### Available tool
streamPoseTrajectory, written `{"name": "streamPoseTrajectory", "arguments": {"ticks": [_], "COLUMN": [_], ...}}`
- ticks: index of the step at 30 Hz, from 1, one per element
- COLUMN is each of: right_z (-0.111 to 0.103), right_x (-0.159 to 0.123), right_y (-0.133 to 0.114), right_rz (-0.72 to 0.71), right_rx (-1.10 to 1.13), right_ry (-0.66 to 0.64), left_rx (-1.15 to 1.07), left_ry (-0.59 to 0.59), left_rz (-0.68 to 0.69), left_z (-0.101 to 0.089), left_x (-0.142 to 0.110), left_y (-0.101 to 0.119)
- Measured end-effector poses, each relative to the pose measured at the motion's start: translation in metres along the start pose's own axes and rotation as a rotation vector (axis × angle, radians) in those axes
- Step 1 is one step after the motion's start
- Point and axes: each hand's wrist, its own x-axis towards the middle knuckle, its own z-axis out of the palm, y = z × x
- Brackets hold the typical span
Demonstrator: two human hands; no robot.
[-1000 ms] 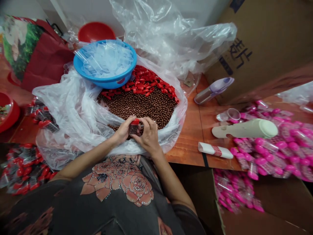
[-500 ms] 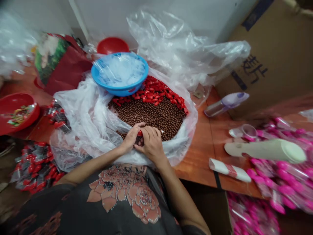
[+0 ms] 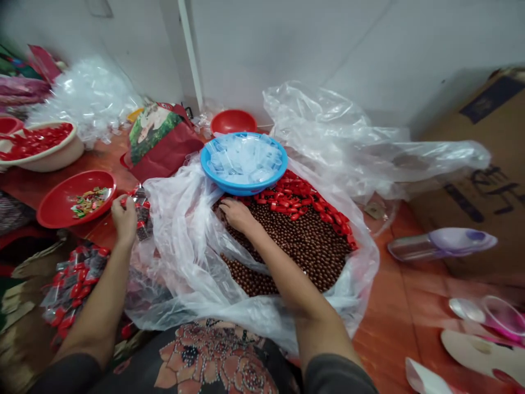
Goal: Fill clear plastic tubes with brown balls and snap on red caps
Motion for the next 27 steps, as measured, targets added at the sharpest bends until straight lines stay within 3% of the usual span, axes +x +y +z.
{"name": "streamPoseTrajectory", "arguments": {"ticks": [2, 5, 10, 13, 15, 17, 20, 22, 24, 27], "right_z": [0.010, 0.021, 0.008, -0.009, -0.016, -0.019, -0.013, -0.007, -0.003, -0.001], "right_x": [0.026, 0.033, -0.017, -0.055, -0.070, -0.074, -0.066, -0.060, -0.060, -0.065], "right_y": [-0.002, -0.003, 0.021, 0.034, 0.028, 0.009, -0.035, -0.062, -0.079, -0.088], "right_rz": [0.018, 0.128, 0.304, 0.426, 0.507, 0.436, 0.151, 0.041, 0.011, 0.099], "right_rx": [-0.023, -0.071, -0.159, -0.243, -0.292, -0.256, -0.033, 0.115, 0.255, 0.389], "right_ry": [-0.009, 0.000, -0.045, -0.048, 0.000, 0.027, -0.076, -0.173, -0.180, -0.093], "left_rx": [0.180, 0.325, 0.283, 0.198, 0.116, 0.022, -0.068, -0.057, 0.012, 0.083], "left_ry": [-0.081, -0.228, -0.252, -0.145, -0.138, -0.336, -0.904, -1.155, -1.249, -1.262], "left_rz": [0.111, 0.215, 0.272, 0.358, 0.466, 0.649, 0.944, 1.035, 1.080, 1.121], "left_z": [0.009, 0.022, 0.022, 0.012, 0.009, 0.013, 0.032, 0.047, 0.059, 0.068], "left_x": [0.004, 0.004, 0.003, -0.011, -0.029, -0.049, -0.073, -0.077, -0.072, -0.058], "left_y": [-0.016, -0.027, -0.026, -0.003, 0.024, 0.055, 0.094, 0.106, 0.107, 0.096]}}
